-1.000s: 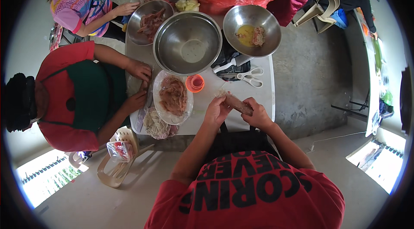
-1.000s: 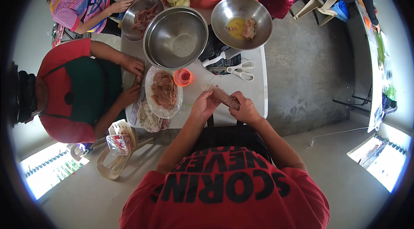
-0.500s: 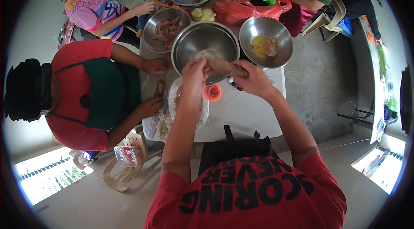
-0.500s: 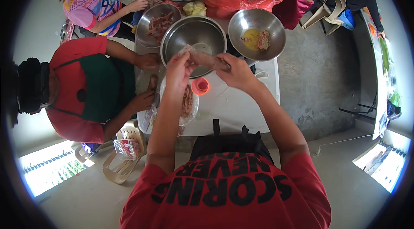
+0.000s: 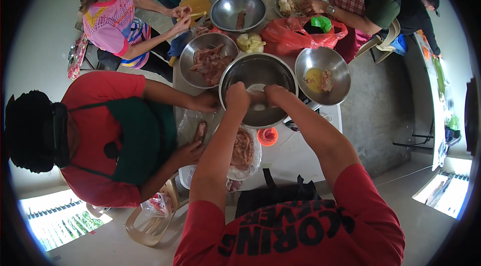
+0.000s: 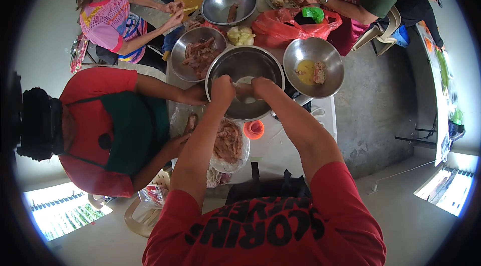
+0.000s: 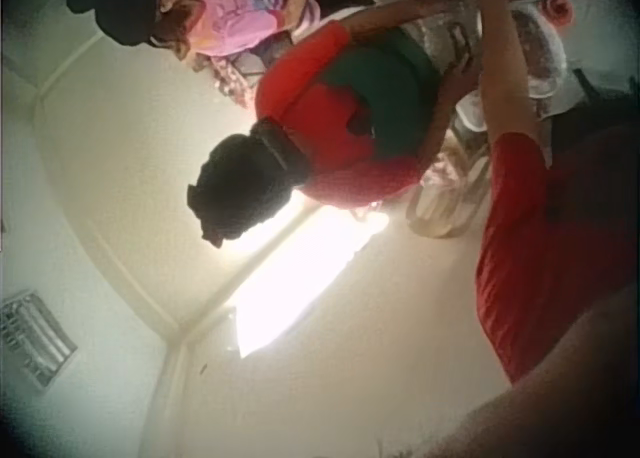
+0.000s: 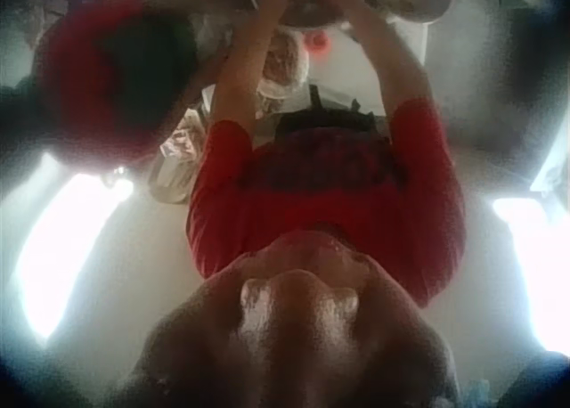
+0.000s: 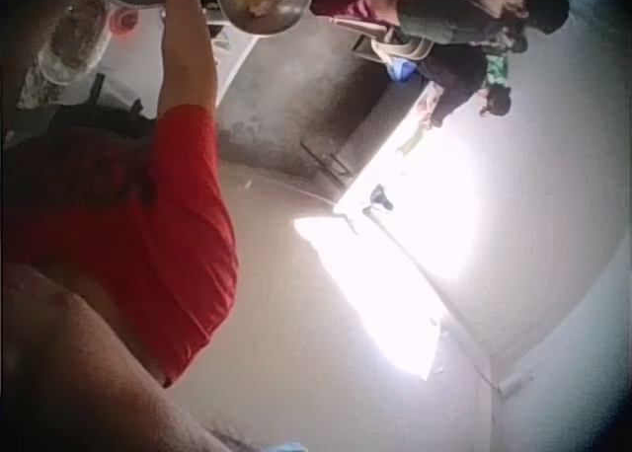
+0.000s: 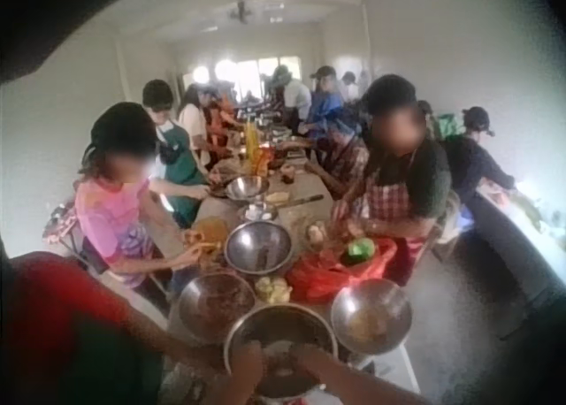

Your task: The person scoops ground meat from a metal bowl and places it onto a sheet of plastic wrap on a table. They flatten and shape the meat by hand, pressing it into a uniform layer. The person works alongside others in a group setting, handling the meat and plastic wrap repeatedly.

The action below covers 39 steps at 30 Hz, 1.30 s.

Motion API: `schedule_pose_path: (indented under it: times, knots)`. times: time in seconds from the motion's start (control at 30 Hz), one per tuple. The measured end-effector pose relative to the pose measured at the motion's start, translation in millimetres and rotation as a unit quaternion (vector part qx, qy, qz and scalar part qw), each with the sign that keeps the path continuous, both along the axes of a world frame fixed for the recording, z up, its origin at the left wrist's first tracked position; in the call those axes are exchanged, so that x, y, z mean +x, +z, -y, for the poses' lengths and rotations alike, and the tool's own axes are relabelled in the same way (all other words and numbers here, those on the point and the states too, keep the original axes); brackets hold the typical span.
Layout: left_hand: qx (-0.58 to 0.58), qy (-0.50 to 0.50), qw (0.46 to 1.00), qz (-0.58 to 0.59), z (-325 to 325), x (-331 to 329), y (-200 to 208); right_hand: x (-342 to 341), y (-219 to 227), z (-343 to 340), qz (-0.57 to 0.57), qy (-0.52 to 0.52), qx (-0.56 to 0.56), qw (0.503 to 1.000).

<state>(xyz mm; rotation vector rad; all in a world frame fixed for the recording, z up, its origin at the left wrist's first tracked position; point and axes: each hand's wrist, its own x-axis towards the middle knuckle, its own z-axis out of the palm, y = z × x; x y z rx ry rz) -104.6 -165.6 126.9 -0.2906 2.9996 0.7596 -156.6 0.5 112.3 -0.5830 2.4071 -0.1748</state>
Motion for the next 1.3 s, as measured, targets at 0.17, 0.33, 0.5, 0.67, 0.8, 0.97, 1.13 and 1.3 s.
schedule_pose_path:
  times: [0.17,0.33,0.5,0.67,0.8,0.97,1.13,1.3]
  knots:
    - [-0.033,-0.031,0.998,0.05,0,-2,-1,13,-22,9,-0.052,-0.006,0.015,0.999]
    - [-0.03,-0.043,0.996,0.072,2,2,-11,19,-20,9,-0.061,-0.012,0.012,0.998]
    - [-0.036,-0.046,0.997,0.055,-3,5,0,25,0,-3,-0.163,0.013,-0.042,0.986]
    - [-0.008,-0.035,0.999,0.005,-15,17,31,56,54,-33,-0.321,-0.027,-0.304,0.897]
    - [0.076,-0.007,0.98,-0.185,-23,56,51,107,94,-75,-0.293,-0.109,-0.369,0.875]
    - [0.123,0.067,0.944,-0.298,-39,129,57,161,54,-157,-0.261,-0.109,-0.31,0.908]
    - [0.207,0.173,0.925,-0.268,-72,230,29,196,12,-199,-0.175,-0.148,-0.264,0.937]
    - [0.165,0.263,0.931,-0.193,-96,314,11,214,9,-212,-0.139,-0.145,-0.279,0.939]
